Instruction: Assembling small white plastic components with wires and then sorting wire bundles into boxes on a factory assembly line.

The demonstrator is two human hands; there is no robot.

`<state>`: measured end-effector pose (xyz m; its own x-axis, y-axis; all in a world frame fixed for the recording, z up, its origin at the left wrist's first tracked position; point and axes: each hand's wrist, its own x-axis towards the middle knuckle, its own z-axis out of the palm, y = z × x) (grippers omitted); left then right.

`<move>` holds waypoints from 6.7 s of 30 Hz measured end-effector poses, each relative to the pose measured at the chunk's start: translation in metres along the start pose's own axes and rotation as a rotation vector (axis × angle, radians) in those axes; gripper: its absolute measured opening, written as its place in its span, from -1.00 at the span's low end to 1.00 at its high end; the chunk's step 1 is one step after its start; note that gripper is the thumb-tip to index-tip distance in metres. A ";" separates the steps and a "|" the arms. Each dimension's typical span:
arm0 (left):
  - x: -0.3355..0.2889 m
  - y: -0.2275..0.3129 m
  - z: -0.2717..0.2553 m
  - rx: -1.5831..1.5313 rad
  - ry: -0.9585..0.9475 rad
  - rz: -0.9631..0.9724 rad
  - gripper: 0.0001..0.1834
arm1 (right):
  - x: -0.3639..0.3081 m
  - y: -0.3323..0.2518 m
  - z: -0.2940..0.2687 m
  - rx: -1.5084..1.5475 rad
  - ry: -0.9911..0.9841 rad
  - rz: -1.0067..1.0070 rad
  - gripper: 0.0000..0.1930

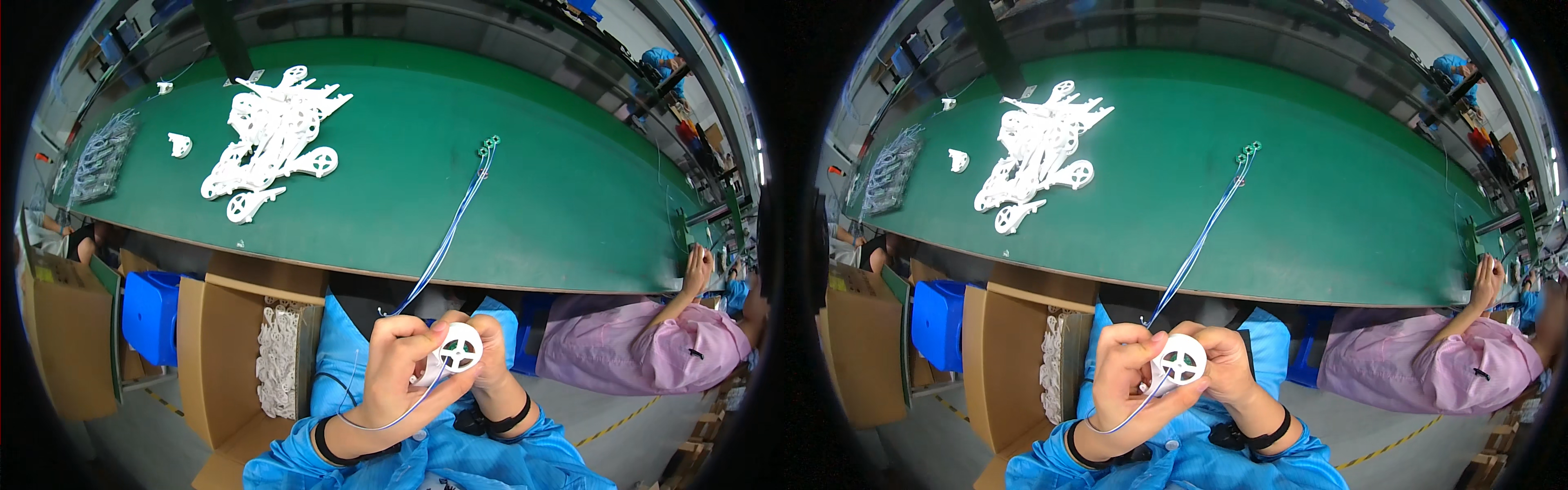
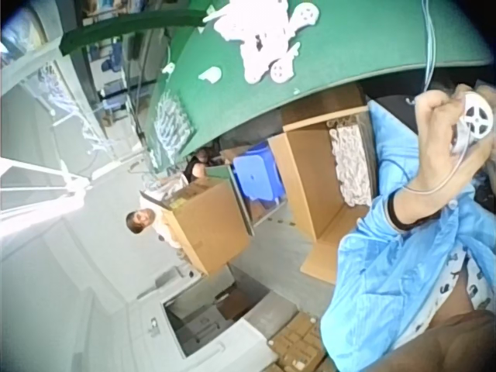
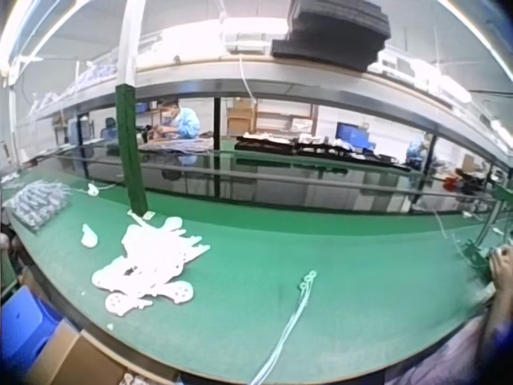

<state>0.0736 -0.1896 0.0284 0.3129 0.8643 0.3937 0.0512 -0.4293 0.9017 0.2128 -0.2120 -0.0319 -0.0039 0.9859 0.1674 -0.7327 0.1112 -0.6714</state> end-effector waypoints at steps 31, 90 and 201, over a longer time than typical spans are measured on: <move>0.005 -0.021 -0.009 -1.037 -0.025 -0.496 -0.57 | 0.020 -0.040 0.021 -0.502 -0.015 -0.018 -0.73; 0.071 -0.107 -0.125 0.743 0.320 -0.091 -0.52 | 0.200 -0.108 -0.079 -1.816 0.321 0.385 -0.68; 0.008 -0.056 -0.041 -1.121 0.325 -0.466 -0.62 | 0.057 -0.097 0.044 -0.286 0.049 -0.566 -0.86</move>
<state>0.0345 -0.1478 -0.0114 0.2261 0.9667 -0.1201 -0.7885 0.2540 0.5601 0.2532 -0.1722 0.0746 0.3670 0.7684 0.5243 -0.4012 0.6393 -0.6560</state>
